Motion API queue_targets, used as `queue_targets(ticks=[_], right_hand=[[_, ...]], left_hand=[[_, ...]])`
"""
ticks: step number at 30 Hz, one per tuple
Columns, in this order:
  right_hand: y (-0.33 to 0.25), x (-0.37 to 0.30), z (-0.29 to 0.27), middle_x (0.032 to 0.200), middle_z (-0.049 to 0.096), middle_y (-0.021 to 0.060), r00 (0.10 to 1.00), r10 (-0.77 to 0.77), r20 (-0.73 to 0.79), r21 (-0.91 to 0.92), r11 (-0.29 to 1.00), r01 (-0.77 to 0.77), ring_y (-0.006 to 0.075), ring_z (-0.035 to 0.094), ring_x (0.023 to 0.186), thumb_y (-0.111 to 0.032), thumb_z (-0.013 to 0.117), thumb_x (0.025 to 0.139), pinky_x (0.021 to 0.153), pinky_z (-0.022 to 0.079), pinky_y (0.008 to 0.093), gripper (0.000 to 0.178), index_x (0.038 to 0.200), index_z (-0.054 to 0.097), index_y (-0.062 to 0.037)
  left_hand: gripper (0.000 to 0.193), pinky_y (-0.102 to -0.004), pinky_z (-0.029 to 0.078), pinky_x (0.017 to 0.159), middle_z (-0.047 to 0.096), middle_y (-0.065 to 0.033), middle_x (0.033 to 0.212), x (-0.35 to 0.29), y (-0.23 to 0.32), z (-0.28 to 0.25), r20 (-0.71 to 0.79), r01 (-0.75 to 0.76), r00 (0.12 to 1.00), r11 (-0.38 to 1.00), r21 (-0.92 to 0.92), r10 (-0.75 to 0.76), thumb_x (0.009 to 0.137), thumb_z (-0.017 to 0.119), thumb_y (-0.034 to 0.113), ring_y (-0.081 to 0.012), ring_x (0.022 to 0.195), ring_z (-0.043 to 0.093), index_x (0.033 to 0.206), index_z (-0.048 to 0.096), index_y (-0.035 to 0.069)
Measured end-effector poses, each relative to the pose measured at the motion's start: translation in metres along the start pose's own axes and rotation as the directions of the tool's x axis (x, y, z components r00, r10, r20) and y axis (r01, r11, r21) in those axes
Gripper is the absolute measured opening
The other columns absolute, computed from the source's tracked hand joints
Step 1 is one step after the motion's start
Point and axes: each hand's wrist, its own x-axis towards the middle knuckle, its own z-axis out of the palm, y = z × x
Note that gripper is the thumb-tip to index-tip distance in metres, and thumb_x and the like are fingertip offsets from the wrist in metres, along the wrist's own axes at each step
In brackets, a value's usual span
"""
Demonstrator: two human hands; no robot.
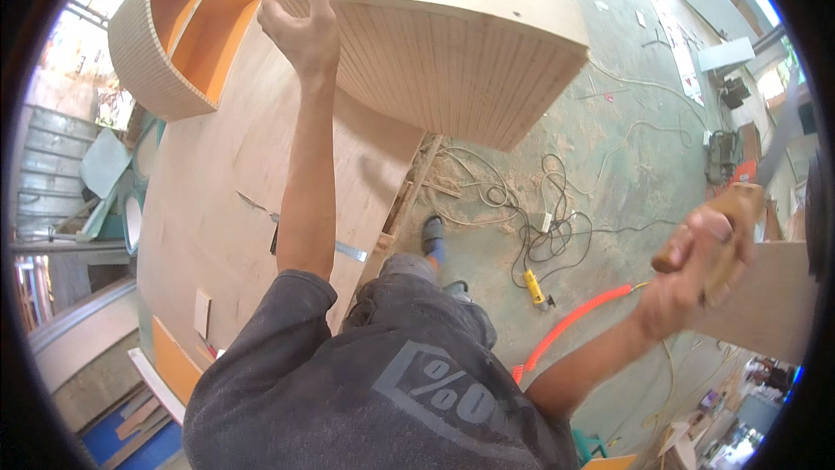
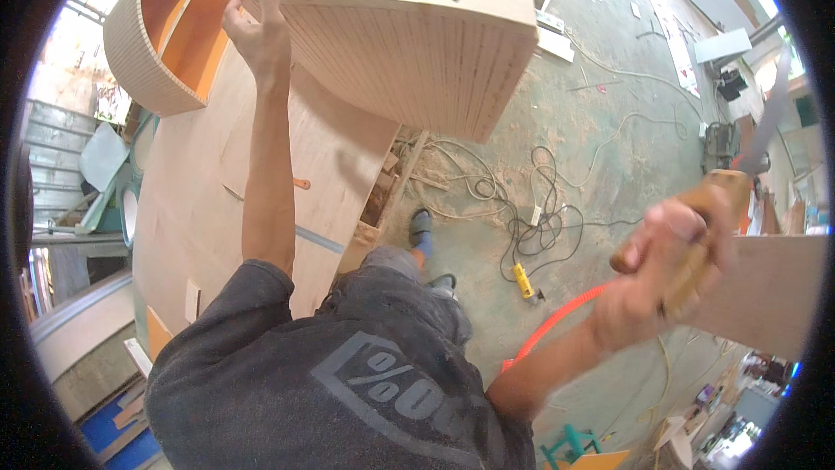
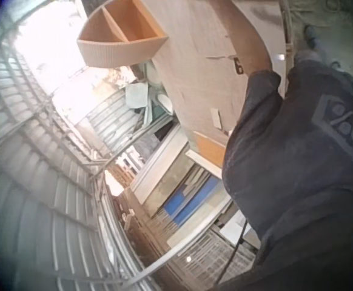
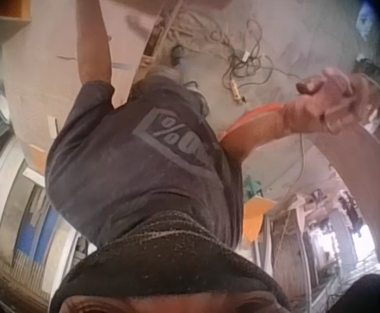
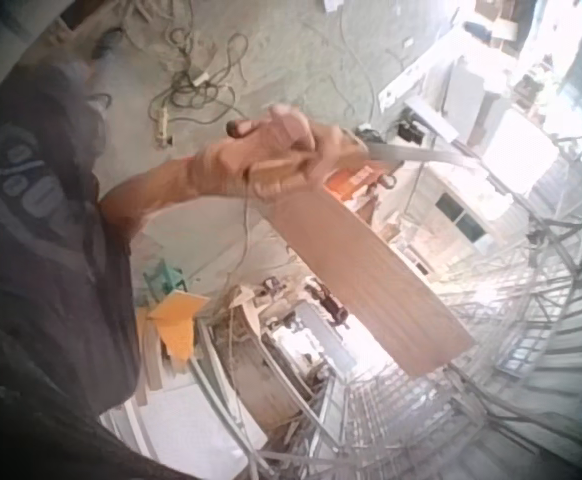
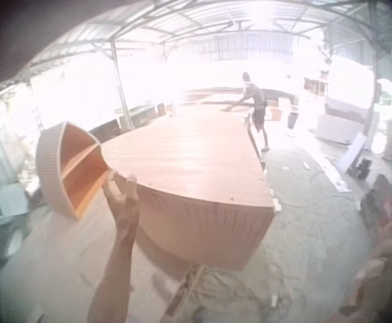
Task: The person marks a curved wooden furniture piece using a pencil and a ruler, then uses a hand saw to cut through a vertical wooden slot on the side of the piece.
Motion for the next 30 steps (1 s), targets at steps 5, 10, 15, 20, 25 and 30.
queue_targets(ticks=[5, 10, 15, 20, 25, 30], right_hand=[[0.087, 0.019, 0.076, 0.127, 0.071, 0.0218, 0.983, 0.041, 0.179, -0.049, 0.998, -0.032, 0.0145, 0.070, 0.099, -0.008, 0.077, 0.096, 0.070, 0.054, 0.0188, 0.040, 0.131, 0.060, 0.0040], [0.125, 0.020, 0.131, 0.110, 0.073, 0.0133, 0.962, 0.112, 0.249, -0.104, 0.991, -0.088, 0.0108, 0.067, 0.092, -0.008, 0.079, 0.094, 0.066, 0.049, 0.0187, 0.051, 0.138, 0.058, 0.0067], [0.116, 0.015, 0.152, 0.089, 0.071, 0.0034, 0.960, 0.195, 0.201, -0.255, 0.957, -0.141, 0.0033, 0.055, 0.063, -0.010, 0.076, 0.097, 0.055, 0.042, 0.0198, 0.036, 0.129, 0.066, 0.0058], [0.107, -0.002, 0.191, 0.109, 0.076, 0.0149, 0.963, 0.122, 0.239, -0.250, 0.966, -0.061, 0.0131, 0.070, 0.090, -0.010, 0.079, 0.094, 0.082, 0.056, 0.0283, 0.043, 0.132, 0.066, 0.0054], [0.103, -0.032, 0.223, 0.111, 0.077, 0.0192, 0.953, -0.113, 0.280, -0.233, 0.955, 0.182, 0.0150, 0.073, 0.094, -0.011, 0.080, 0.093, 0.080, 0.059, 0.0302, 0.048, 0.136, 0.065, 0.0043], [0.092, -0.057, 0.239, 0.115, 0.075, 0.0252, 0.927, 0.023, 0.375, -0.156, 0.987, 0.038, 0.0232, 0.078, 0.082, -0.009, 0.078, 0.090, 0.054, 0.061, 0.0308, 0.049, 0.136, 0.064, 0.0018]], left_hand=[[0.102, -0.0486, 0.027, 0.124, 0.019, -0.0363, 0.160, 0.001, -0.015, 0.044, -0.009, 0.117, 0.992, 0.966, -0.231, -0.123, 0.092, 0.067, 0.037, -0.0444, 0.152, 0.024, 0.154, 0.012, -0.023], [0.078, -0.0465, 0.021, 0.127, 0.022, -0.0330, 0.164, 0.018, -0.013, 0.074, -0.332, -0.072, 0.943, 0.968, -0.241, -0.012, 0.094, 0.055, 0.019, -0.0447, 0.151, 0.026, 0.156, 0.021, -0.014], [0.079, -0.0433, 0.014, 0.129, 0.023, -0.0325, 0.166, 0.025, -0.009, 0.062, -0.222, -0.015, 0.974, 0.951, -0.307, -0.056, 0.096, 0.044, 0.017, -0.0395, 0.157, 0.020, 0.161, 0.010, -0.012], [0.088, -0.0457, 0.021, 0.127, 0.020, -0.0387, 0.162, 0.082, -0.072, 0.052, -0.221, -0.044, 0.974, 0.932, -0.359, -0.040, 0.094, 0.063, 0.027, -0.0452, 0.154, 0.023, 0.151, 0.021, -0.024], [0.032, -0.0524, 0.022, 0.127, 0.027, -0.0414, 0.160, 0.101, -0.132, 0.040, -0.154, -0.395, 0.901, 0.913, 0.099, 0.406, 0.094, 0.056, 0.012, -0.0507, 0.152, 0.028, 0.118, 0.058, -0.009], [0.066, -0.0467, 0.037, 0.121, 0.038, -0.0266, 0.155, 0.136, -0.157, 0.020, -0.033, -0.070, 0.998, 0.940, -0.333, 0.063, 0.092, 0.046, 0.013, -0.0382, 0.146, 0.041, 0.153, 0.034, -0.008]])
